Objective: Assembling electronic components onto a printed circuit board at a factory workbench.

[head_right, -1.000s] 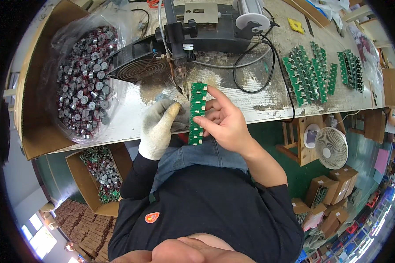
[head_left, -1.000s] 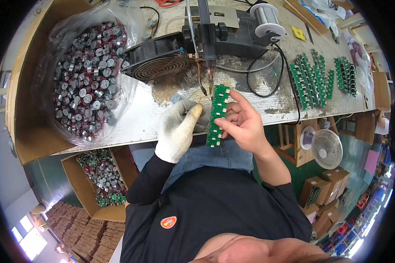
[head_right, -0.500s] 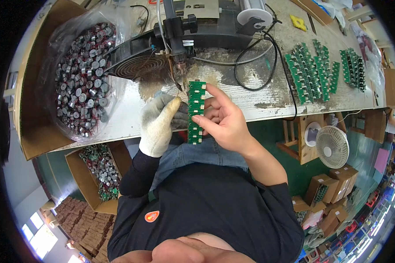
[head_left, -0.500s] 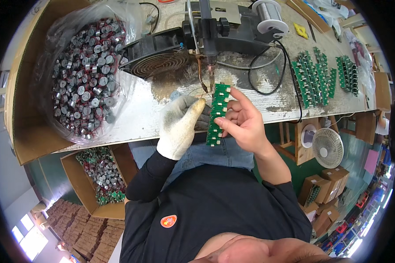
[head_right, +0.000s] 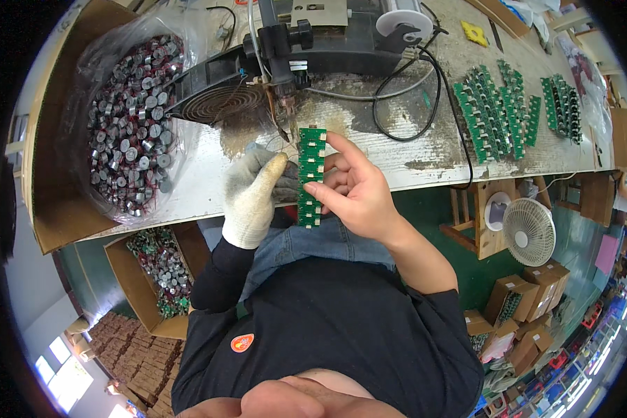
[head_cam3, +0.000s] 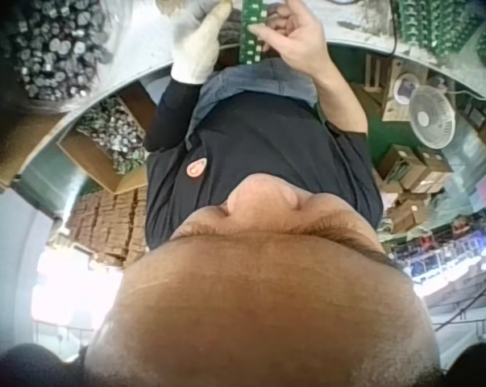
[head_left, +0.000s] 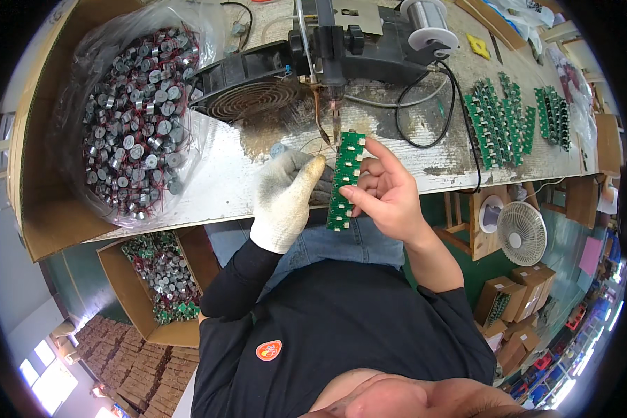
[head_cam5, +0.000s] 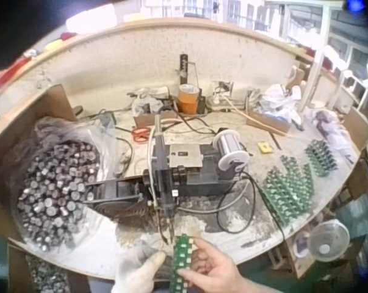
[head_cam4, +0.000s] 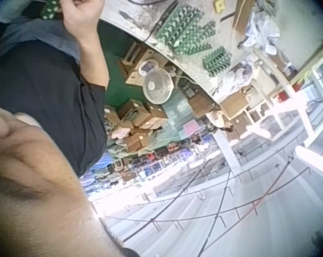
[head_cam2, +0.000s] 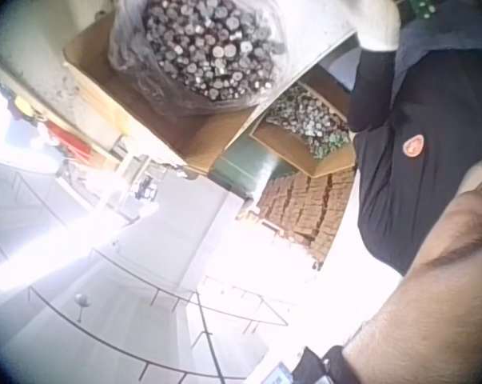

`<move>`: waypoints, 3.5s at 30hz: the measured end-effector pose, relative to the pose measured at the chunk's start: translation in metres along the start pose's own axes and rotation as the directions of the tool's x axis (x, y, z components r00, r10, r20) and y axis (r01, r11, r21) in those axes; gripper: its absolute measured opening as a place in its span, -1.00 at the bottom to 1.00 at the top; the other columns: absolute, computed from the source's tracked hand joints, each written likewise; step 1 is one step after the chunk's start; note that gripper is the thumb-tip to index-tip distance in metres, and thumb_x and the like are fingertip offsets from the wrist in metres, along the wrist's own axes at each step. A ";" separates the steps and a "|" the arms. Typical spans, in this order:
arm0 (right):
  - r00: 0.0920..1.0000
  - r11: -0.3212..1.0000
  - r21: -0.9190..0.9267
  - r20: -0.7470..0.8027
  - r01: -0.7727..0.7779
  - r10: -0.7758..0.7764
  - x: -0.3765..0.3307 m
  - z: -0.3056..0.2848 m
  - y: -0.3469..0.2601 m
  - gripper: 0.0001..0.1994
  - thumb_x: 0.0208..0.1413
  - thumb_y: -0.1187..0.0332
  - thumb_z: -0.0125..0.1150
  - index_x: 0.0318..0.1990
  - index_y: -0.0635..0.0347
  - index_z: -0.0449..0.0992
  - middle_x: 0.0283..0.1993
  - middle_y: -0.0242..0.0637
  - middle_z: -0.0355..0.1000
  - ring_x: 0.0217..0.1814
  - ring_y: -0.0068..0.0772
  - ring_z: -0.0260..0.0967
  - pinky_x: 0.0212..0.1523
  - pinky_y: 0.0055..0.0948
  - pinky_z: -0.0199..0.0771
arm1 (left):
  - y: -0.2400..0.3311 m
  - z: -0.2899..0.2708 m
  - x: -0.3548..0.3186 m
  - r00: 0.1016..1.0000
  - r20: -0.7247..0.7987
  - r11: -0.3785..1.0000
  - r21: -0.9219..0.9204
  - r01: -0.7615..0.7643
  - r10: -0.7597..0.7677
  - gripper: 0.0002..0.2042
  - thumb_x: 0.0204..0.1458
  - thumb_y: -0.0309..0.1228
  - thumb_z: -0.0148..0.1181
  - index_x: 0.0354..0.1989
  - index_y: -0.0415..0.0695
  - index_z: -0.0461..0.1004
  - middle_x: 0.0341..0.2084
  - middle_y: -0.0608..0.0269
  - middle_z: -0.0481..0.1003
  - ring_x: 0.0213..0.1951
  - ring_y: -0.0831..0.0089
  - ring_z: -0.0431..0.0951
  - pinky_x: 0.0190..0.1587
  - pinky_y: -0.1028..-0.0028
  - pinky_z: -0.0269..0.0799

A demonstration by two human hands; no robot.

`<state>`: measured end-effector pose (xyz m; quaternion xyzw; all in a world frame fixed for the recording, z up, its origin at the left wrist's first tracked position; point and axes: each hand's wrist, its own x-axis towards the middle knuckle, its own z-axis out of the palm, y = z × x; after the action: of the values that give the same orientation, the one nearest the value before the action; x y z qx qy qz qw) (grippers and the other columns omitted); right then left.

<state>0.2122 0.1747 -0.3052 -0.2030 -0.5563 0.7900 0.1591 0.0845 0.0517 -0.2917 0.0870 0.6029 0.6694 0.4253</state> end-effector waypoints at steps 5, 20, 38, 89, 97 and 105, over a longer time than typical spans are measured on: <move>1.000 1.000 0.003 0.002 -0.010 0.010 -0.001 0.001 -0.001 -0.31 0.04 0.64 0.21 0.32 0.33 0.01 -0.13 -0.14 0.41 -0.35 -0.58 0.44 -0.49 -0.63 0.49 | -0.001 -0.002 0.000 1.000 0.006 1.000 0.018 0.003 -0.003 -0.79 0.17 -0.36 0.13 -0.29 -0.32 0.45 -0.45 0.24 0.52 -0.42 0.58 0.51 -0.36 0.57 0.43; 1.000 1.000 0.013 0.011 -0.023 0.023 -0.002 0.000 0.001 -0.30 0.04 0.64 0.21 0.32 0.30 0.02 -0.14 -0.14 0.41 -0.35 -0.57 0.45 -0.49 -0.64 0.49 | -0.003 -0.005 0.001 0.996 0.004 0.982 0.170 -0.087 0.087 -0.78 0.13 -0.41 0.17 -0.16 -0.33 0.48 -0.36 0.25 0.53 -0.35 0.59 0.52 -0.30 0.59 0.44; 1.000 1.000 -0.015 0.014 -0.004 0.004 -0.003 0.000 -0.002 -0.30 0.04 0.63 0.22 0.32 0.32 0.01 -0.12 -0.13 0.41 -0.34 -0.57 0.44 -0.48 -0.63 0.50 | 0.007 0.005 0.007 0.982 0.006 0.950 0.254 -0.183 0.187 -0.87 0.02 -0.49 0.20 -0.35 -0.34 0.51 -0.50 0.31 0.52 -0.44 0.65 0.45 -0.39 0.60 0.37; 0.998 0.997 -0.082 -0.066 -0.004 -0.001 0.008 0.001 -0.002 -0.26 -0.02 0.68 0.21 0.32 0.39 -0.03 -0.13 -0.12 0.40 -0.42 -0.58 0.42 -0.57 -0.68 0.42 | 0.005 -0.113 -0.022 0.731 -0.390 0.755 0.604 -0.256 0.560 -0.84 0.00 -0.54 0.27 -0.29 -0.34 0.47 -0.48 0.25 0.53 -0.49 0.64 0.49 -0.41 0.64 0.40; 0.999 0.997 -0.074 -0.047 -0.024 0.021 0.008 -0.001 -0.002 -0.26 -0.01 0.67 0.22 0.32 0.38 -0.02 -0.15 -0.14 0.40 -0.40 -0.59 0.43 -0.56 -0.67 0.43 | 0.008 -0.113 -0.012 0.741 -0.193 0.511 0.829 -0.227 0.643 -0.86 -0.03 -0.52 0.27 -0.30 -0.27 0.50 -0.45 0.15 0.55 -0.46 0.51 0.55 -0.36 0.55 0.43; 0.999 0.997 -0.074 -0.044 -0.016 0.013 0.007 -0.003 -0.001 -0.26 -0.02 0.66 0.23 0.32 0.39 -0.03 -0.15 -0.13 0.40 -0.40 -0.59 0.43 -0.55 -0.66 0.44 | 0.033 -0.120 -0.010 0.758 0.319 0.021 0.916 -0.401 0.569 -0.86 -0.09 -0.54 0.18 -0.32 -0.13 0.52 -0.39 0.21 0.53 -0.37 0.21 0.56 -0.33 0.35 0.46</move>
<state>0.2078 0.1809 -0.3060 -0.2298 -0.5803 0.7653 0.1575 0.0001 -0.0401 -0.2899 0.4812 0.8373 0.2588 -0.0204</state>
